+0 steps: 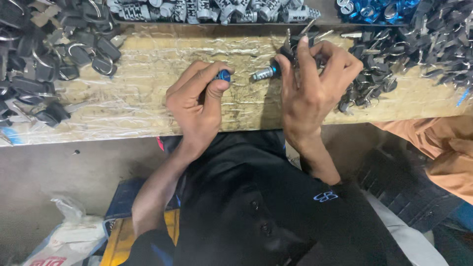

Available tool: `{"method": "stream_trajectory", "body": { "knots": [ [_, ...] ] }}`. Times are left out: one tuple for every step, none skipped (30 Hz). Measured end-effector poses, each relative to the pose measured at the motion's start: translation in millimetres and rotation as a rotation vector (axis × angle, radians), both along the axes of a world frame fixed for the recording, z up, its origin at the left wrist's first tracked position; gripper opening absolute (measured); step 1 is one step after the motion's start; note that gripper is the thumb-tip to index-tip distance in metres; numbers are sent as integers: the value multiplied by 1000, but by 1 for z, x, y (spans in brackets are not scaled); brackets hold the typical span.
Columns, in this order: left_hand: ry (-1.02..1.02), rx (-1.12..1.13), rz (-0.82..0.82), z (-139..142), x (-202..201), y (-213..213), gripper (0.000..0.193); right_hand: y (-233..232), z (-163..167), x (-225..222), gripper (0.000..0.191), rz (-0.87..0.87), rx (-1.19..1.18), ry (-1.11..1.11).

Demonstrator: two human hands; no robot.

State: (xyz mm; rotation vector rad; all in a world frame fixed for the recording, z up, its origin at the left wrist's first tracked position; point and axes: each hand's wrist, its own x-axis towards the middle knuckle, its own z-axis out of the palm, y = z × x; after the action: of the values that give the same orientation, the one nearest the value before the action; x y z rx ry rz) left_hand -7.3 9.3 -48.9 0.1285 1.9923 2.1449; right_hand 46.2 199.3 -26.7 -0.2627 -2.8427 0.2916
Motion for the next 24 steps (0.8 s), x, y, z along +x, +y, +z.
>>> {"method": "stream_trajectory", "body": {
  "knots": [
    [-2, 2, -26, -1, 0, -1, 16, -1, 0, 1, 46, -4, 14, -12],
    [-7, 2, -49, -2, -1, -4, 16, -2, 0, 0, 46, -2, 17, -11],
    [-11, -1, -69, -4, -1, -7, 16, -3, 1, 1, 47, 0, 21, -10],
    [-17, 40, -73, -5, -2, -9, 17, -4, 1, 0, 47, 9, 17, 10],
    [-24, 83, -75, -7, -2, -10, 18, -5, 2, 0, 47, 19, 14, 29],
    [-38, 124, -78, -7, -2, -11, 19, -6, 3, -1, 42, 25, 4, 12],
    [-18, 123, -77, -8, -2, -12, 19, -7, 3, -2, 36, 25, -7, -8],
    [3, 126, -84, -9, -3, -12, 20, -7, 5, -3, 32, 39, -13, -19],
    [14, 132, -93, -10, -3, -12, 21, -8, 6, -5, 28, 53, -20, -30],
    [25, 138, -101, -11, -3, -12, 22, -7, 8, -6, 25, 90, -22, -29],
    [17, 138, -101, -11, -3, -12, 24, -6, 9, -8, 21, 132, -28, -31],
    [11, 135, -97, -12, -3, -13, 25, -4, 11, -10, 17, 162, -101, -2],
    [-27, 167, -109, -13, -4, -14, 28, -3, 13, -12, 14, 193, -173, 32],
    [-65, 196, -117, -13, -4, -16, 31, -2, 15, -14, 13, 228, -248, 65],
    [-110, 223, -116, -12, -4, -18, 34, -1, 17, -15, 15, 244, -451, 177],
    [-106, 265, -159, -12, -6, -20, 37, -1, 18, -17, 19, 259, -661, 277],
    [-107, 306, -205, -12, -8, -23, 40, -2, 21, -16, 20, 244, -875, 303],
    [-94, 343, -242, -11, -9, -23, 41, -4, 23, -16, 22, 224, -1089, 345],
    [-82, 380, -279, -9, -10, -24, 43, -6, 27, -13, 22, 185, -1296, 326],
    [-54, 414, -302, -7, -11, -20, 43, -7, 32, -10, 21, 147, -1500, 307],
    [-50, 419, -323, -4, -10, -19, 44, -9, 38, -7, 21, 139, -1475, 205],
    [-47, 423, -344, -2, -9, -17, 44, -9, 44, -3, 20, 127, -1444, 104],
    [-55, 397, -365, 1, -7, -17, 44, -9, 51, 0, 18, 162, -1301, 39],
    [-60, 369, -385, 3, -6, -16, 45, -8, 57, 2, 16, 199, -1156, -16]
  ]
}}
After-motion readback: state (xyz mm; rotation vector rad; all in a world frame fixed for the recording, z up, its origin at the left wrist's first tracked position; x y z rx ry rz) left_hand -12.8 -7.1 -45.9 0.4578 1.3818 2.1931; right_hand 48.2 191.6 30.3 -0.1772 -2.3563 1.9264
